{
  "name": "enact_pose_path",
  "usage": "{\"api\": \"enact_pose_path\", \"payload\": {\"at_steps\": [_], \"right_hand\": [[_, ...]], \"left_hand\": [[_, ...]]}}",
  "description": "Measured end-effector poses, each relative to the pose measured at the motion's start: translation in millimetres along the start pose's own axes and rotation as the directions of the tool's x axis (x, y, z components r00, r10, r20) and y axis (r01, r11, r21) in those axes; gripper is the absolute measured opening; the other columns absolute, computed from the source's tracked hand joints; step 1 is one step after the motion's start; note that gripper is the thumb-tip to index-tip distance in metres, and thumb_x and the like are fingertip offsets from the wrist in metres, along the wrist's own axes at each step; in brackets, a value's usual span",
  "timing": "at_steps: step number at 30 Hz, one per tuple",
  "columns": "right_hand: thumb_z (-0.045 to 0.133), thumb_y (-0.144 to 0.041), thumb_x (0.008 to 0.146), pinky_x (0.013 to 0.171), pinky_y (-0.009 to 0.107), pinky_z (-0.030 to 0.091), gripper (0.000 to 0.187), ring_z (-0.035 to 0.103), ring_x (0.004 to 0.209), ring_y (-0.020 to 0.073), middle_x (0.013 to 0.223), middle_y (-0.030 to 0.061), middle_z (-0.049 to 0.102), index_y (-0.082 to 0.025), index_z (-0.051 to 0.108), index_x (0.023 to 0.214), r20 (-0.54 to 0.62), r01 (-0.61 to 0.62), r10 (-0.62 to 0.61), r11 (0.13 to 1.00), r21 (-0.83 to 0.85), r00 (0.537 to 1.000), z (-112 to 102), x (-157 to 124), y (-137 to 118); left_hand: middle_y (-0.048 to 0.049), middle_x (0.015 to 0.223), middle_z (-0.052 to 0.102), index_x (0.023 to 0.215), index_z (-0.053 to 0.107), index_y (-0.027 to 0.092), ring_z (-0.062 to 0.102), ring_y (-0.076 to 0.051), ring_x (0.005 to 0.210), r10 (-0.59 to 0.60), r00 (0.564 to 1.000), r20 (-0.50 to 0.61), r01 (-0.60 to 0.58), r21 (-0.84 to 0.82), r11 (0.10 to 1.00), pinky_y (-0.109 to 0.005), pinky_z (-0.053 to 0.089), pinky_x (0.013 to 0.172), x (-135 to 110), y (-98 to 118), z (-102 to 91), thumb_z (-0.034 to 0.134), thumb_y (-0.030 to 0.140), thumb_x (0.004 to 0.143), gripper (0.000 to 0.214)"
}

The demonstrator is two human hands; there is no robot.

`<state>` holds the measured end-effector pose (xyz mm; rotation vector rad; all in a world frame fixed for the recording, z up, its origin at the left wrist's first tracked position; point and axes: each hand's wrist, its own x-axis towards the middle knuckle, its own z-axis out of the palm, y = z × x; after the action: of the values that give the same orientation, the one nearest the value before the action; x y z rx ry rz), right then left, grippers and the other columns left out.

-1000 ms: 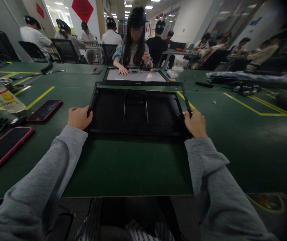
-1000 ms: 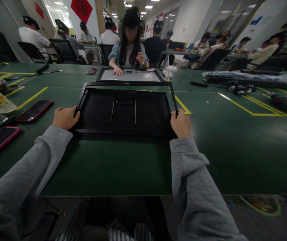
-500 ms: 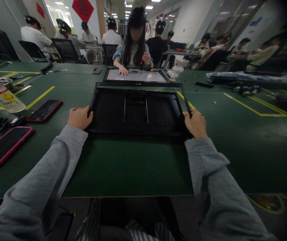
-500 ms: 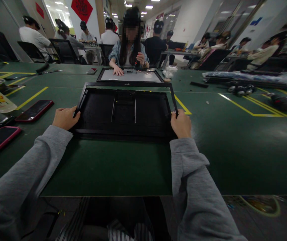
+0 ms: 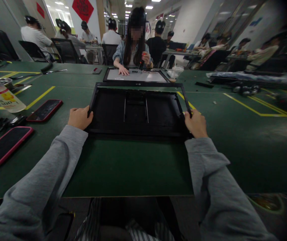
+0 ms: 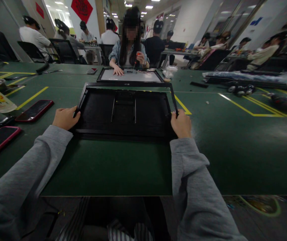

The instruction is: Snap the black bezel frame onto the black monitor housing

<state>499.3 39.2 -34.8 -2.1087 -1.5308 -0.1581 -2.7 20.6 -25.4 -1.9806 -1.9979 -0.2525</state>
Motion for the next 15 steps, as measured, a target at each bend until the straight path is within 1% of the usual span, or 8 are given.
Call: {"api": "enact_pose_path", "payload": {"at_steps": [9,15], "right_hand": [[0.042,-0.037,0.091,0.083,0.042,0.045,0.045,0.063,0.098,0.0323,0.106,0.0209,0.069,-0.011,0.061,0.122,0.003,0.001,-0.001,1.000,0.012,1.000,-0.9,-0.6,-0.5],[0.041,-0.040,0.091,0.083,0.043,0.045,0.049,0.062,0.098,0.0333,0.105,0.0207,0.068,-0.011,0.060,0.124,0.018,-0.013,0.013,1.000,0.019,1.000,-1.7,-1.6,-0.4]], "left_hand": [[-0.0138,0.104,0.071,0.122,0.056,0.017,0.065,-0.028,0.100,0.006,1.000,0.014,-0.006,0.020,1.000,-0.044,0.036,0.092,0.0,-0.6,1.1,0.029,0.042,0.091,0.048],[-0.0142,0.109,0.070,0.125,0.054,0.016,0.064,-0.028,0.102,0.002,1.000,0.027,-0.003,0.021,1.000,-0.044,0.037,0.093,-1.2,2.4,-2.2,0.028,0.041,0.092,0.049]]}}
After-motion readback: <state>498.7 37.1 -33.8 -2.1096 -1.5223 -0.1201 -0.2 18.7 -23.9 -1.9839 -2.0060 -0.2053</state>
